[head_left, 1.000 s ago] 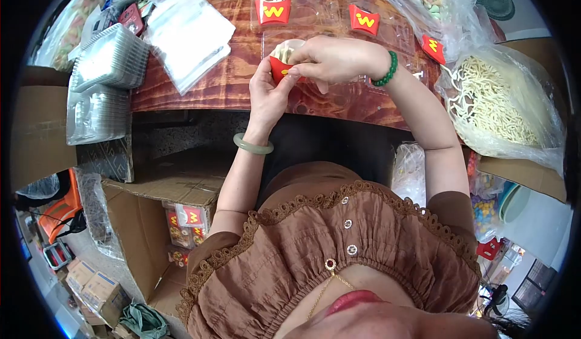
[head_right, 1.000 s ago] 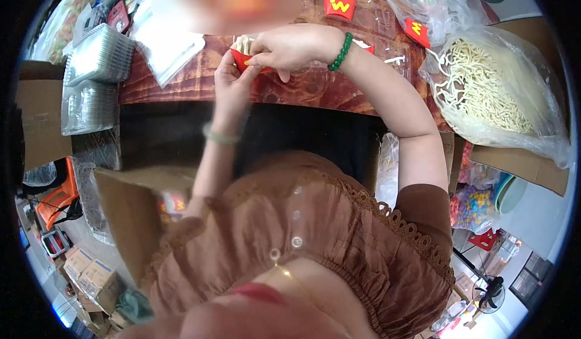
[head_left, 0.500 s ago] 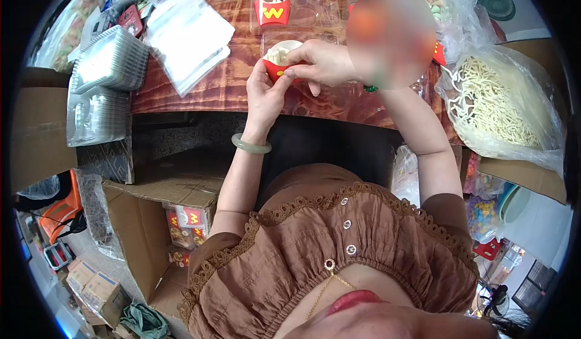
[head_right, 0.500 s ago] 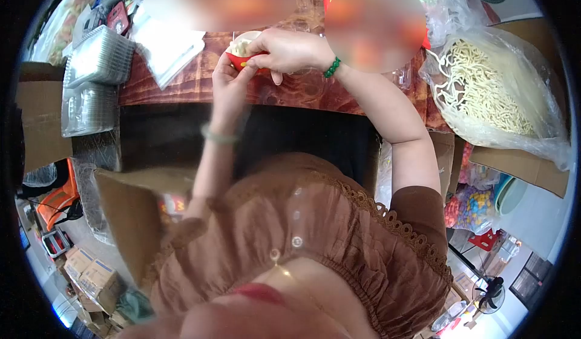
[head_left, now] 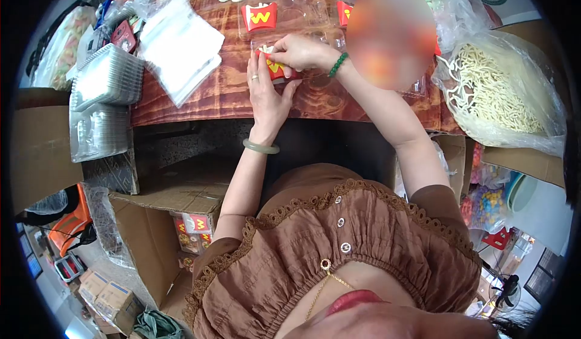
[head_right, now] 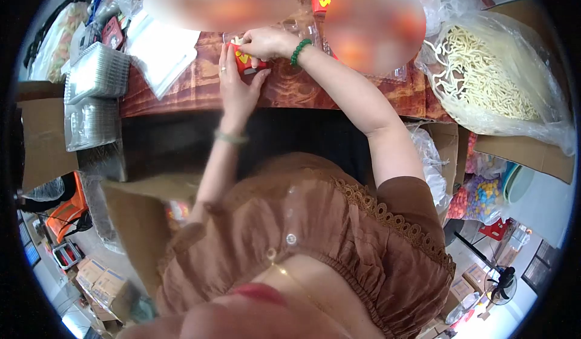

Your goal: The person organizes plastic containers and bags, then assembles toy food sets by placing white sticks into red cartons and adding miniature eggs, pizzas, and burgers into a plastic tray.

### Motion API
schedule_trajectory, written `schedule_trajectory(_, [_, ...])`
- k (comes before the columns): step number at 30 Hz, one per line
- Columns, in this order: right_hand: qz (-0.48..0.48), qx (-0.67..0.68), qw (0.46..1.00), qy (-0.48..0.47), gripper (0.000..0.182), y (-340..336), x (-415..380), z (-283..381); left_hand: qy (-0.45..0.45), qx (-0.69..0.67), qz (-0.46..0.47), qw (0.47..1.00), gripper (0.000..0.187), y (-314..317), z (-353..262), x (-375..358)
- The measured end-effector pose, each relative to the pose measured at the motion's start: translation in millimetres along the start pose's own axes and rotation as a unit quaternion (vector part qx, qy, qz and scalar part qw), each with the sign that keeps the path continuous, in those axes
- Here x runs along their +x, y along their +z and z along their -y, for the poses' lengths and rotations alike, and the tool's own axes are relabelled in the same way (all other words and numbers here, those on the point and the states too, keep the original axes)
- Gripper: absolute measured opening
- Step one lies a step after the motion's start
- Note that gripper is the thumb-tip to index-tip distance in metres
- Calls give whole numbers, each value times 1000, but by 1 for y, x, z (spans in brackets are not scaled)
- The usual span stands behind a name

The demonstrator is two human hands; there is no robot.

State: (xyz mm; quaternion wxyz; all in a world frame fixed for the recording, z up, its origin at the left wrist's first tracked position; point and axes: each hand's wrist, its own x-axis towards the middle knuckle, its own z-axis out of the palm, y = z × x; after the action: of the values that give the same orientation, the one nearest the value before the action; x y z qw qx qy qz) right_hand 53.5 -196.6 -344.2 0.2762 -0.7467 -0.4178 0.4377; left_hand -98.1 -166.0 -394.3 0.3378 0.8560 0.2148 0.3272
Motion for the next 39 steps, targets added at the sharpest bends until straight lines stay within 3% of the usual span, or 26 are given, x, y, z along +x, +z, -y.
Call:
schedule_trajectory(2, [-49, -11, 999, -7, 26, 3, -11, 7, 21, 35, -8, 999, 82, 6, 0, -1])
schedule_trajectory(3, [-107, -11, 992, -70, 23, 7, -18, 5, 25, 37, -7, 999, 76, 7, 0, -1])
schedule_trajectory(4, [-211, -113, 957, -162, 24, 14, -9, -15, 41, 37, -9, 998, 76, 9, 0, -1])
schedule_trajectory(5, [-260, -172, 938, -152, 26, 16, -16, -17, 26, 41, -1, 999, 76, 8, -5, -1])
schedule_trajectory(9, [-273, -64, 939, -200, 25, -19, -71, -41, 30, 76, 9, 997, 72, 8, -5, -3])
schedule_trajectory(11, [-331, -178, 885, -275, 20, -60, -117, -72, 24, 75, 9, 997, 72, 4, -9, -4])
schedule_trajectory(13, [-304, -230, 910, -163, 18, -97, -161, -111, 22, 74, 7, 997, 72, 4, -7, -4])
schedule_trajectory(18, [-248, -239, 937, -54, 13, -128, -197, -172, 8, 41, 8, 999, 70, 10, -5, -5])
schedule_trajectory(22, [-271, -243, 926, -103, 12, -124, -197, -169, 17, 57, 12, 998, 71, 7, -9, -5])
schedule_trajectory(24, [-304, -182, 931, -93, 11, -129, -212, -156, 13, 48, 9, 999, 71, 7, -5, -5])
schedule_trajectory(25, [-353, -148, 917, -111, 9, -134, -224, -153, -15, -46, 10, 999, 71, 8, 5, -7])
schedule_trajectory(26, [-369, -57, 925, -65, 8, -141, -241, -146, -21, -50, 3, 999, 70, -1, 1, -3])
schedule_trajectory(29, [-492, -129, 861, 27, 11, -172, -280, -190, -32, -38, -36, 998, 65, -23, 7, 16])
schedule_trajectory(31, [-482, -426, 744, 179, 15, -189, -298, -250, -20, -30, -74, 997, 59, -33, 22, 35])
schedule_trajectory(33, [-506, -319, 793, 113, 19, -180, -288, -223, 40, 49, -108, 992, 53, -48, 1, 74])
schedule_trajectory(34, [-502, -241, 826, 91, 20, -172, -276, -196, 23, 43, -115, 992, 51, -49, 3, 90])
schedule_trajectory(36, [-509, -167, 844, -27, 20, -151, -248, -159, 19, 30, -137, 990, 46, -51, 13, 124])
schedule_trajectory(38, [-482, -72, 873, -19, 19, -133, -227, -151, 37, -9, -162, 986, 41, -51, 32, 158])
schedule_trajectory(39, [-481, -50, 873, -66, 18, -121, -219, -142, 56, 69, -157, 984, 40, -54, 53, 172])
